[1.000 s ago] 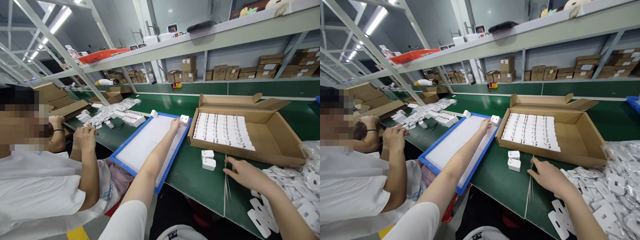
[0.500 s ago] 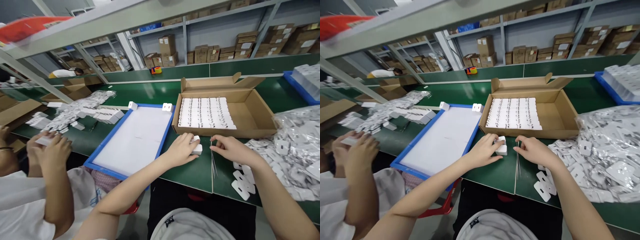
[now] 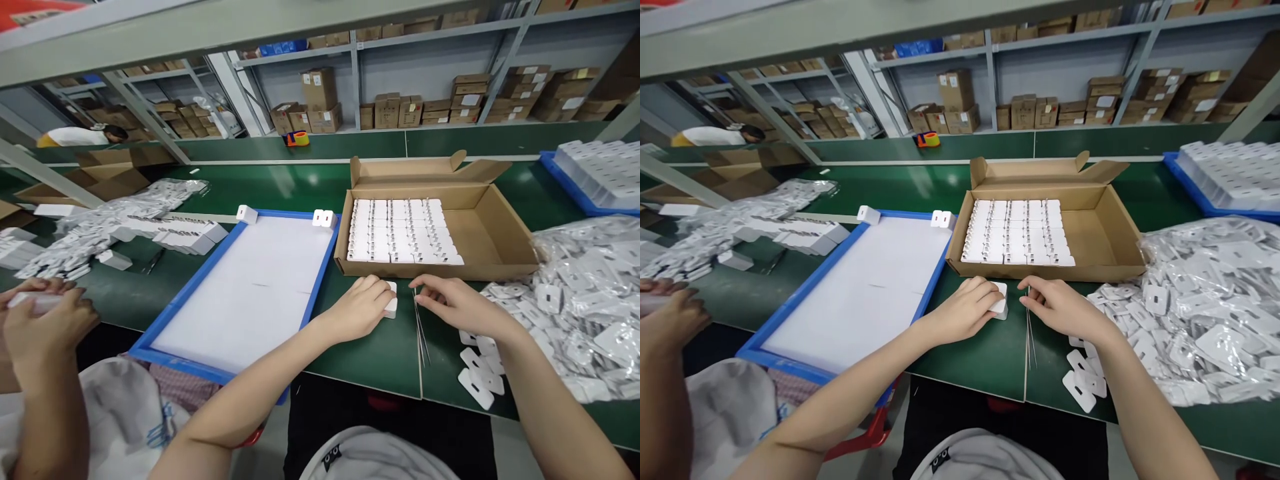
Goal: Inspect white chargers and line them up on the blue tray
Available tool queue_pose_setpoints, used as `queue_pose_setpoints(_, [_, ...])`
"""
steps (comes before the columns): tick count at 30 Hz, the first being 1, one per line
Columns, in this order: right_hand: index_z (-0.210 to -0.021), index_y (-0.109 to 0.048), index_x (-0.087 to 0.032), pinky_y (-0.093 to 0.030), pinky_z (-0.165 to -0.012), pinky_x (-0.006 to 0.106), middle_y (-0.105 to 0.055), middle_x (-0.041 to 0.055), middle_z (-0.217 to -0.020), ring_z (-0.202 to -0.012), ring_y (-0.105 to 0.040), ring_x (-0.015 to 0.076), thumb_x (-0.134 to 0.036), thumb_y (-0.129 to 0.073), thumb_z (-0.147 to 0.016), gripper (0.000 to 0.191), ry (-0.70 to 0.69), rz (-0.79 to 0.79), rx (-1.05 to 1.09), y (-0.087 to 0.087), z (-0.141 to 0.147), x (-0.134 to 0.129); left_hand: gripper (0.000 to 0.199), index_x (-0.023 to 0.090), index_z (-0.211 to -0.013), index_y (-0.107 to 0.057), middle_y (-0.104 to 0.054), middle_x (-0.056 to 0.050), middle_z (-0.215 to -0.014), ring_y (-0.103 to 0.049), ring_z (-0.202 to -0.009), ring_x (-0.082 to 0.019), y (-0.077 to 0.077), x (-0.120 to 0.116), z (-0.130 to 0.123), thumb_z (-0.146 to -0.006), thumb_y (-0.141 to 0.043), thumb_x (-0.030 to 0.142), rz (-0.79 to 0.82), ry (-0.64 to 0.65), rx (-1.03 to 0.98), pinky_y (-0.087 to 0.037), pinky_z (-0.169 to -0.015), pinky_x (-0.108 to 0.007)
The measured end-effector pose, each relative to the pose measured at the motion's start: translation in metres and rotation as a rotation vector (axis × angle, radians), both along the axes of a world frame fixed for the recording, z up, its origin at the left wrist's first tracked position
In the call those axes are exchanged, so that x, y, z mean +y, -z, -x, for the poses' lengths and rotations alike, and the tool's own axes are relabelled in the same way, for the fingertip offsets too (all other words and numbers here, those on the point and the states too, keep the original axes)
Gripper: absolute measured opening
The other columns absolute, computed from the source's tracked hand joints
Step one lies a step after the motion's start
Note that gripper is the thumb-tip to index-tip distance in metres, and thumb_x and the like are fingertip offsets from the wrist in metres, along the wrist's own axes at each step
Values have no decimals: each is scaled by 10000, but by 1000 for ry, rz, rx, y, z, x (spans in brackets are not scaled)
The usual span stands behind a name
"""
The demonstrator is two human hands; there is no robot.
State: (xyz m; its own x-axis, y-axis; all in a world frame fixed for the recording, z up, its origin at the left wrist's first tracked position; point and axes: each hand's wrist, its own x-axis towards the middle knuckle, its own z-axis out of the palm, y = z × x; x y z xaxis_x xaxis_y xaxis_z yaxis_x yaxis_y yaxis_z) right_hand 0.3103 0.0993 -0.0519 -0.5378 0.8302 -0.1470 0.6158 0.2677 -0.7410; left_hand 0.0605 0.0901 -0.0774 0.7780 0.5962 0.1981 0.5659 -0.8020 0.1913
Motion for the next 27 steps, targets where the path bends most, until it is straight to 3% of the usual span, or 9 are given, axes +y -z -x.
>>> queue_pose_setpoints(7, [-1311, -505, -285, -486, -753, 353, -684, 20, -914, -847, -640, 216, -526, -395, -995, 412, -38, 44, -105, -2, 3, -3, 244, 134, -1165, -530, -545, -131, -1137, -451, -1058, -267, 0, 9, -1, -976, -470, 275, 44, -22, 8, -397, -878, -374])
queue_pose_setpoints(15, [-1341, -460, -308, -529, -728, 351, -686, 50, -1021, -854, -668, 236, -571, -408, -980, 450, -67, 4, -144, 18, -9, 2, 258, 108, -1152, -555, -549, -134, -1110, -450, -1043, -265, 3, 18, -12, -963, -495, 273, -11, 7, 7, -359, -844, -350])
queue_pose_setpoints(20, [-1277, -514, -343, -552, -827, 409, -659, 91, -1192, -1037, -658, 299, -519, -478, -963, 361, -30, -68, -80, 19, -12, 3, 309, 100, -1194, -546, -566, -150, -1148, -455, -1071, -270, 7, 23, -9, -966, -486, 301, 25, 54, -33, -356, -873, -360])
queue_pose_setpoints(27, [-1240, -522, -454, -545, -531, 332, -648, 54, -1224, -1067, -649, 277, -571, -517, -925, 336, 5, -60, -59, 17, -11, 2, 366, 93, -1203, -539, -585, -154, -1173, -479, -1125, -279, 2, 28, -13, -946, -515, 353, 133, 93, -94, -365, -962, -385])
